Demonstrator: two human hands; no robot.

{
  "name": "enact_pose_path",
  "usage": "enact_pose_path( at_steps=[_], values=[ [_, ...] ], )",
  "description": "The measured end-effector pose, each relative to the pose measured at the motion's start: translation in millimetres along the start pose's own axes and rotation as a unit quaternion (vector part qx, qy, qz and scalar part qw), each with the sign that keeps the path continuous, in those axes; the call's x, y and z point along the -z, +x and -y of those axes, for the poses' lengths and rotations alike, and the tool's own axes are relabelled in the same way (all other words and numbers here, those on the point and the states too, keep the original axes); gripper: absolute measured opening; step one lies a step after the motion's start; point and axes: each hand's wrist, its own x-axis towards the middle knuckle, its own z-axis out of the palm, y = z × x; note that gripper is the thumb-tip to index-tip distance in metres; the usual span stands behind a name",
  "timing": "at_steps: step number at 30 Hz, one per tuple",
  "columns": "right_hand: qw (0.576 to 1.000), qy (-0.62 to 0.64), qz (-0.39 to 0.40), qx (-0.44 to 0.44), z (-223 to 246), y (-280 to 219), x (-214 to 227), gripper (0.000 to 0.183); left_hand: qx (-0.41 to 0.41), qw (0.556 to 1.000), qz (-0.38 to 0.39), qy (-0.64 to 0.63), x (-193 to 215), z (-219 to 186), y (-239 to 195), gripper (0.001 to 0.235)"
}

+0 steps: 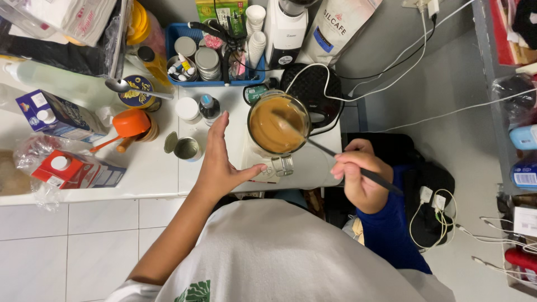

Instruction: The person wipes the interior and exterior of a tall translucent plastic bottle and a small plastic lid with a white tissue. They then wipe the inside of a larger translucent plastic container with the tissue. The person uses a spoon to scoop a white powder from the larger container into a small metal cup.

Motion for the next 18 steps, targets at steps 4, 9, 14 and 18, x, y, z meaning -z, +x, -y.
enact_pose_path(
  at_steps=[4,9,14,18],
  values=[
    [1.000,0.005,-0.016,0.015,-7,-17,-14,0.011,-0.005,1.000,0.005,-0.007,-2,-2,2,0.126],
    [0.997,-0.008,-0.027,0.067,-4,-43,-36,0.013,0.010,1.000,0.012,-0.009,-1,-7,4,0.127],
    [0.998,-0.006,-0.032,0.053,-4,-59,-47,0.022,-0.010,1.000,0.017,-0.003,-3,-4,4,0.127],
    [0.998,-0.015,-0.042,0.049,-7,-60,-51,0.020,-0.006,1.000,0.028,0.003,-6,-5,5,0.128]
  ],
)
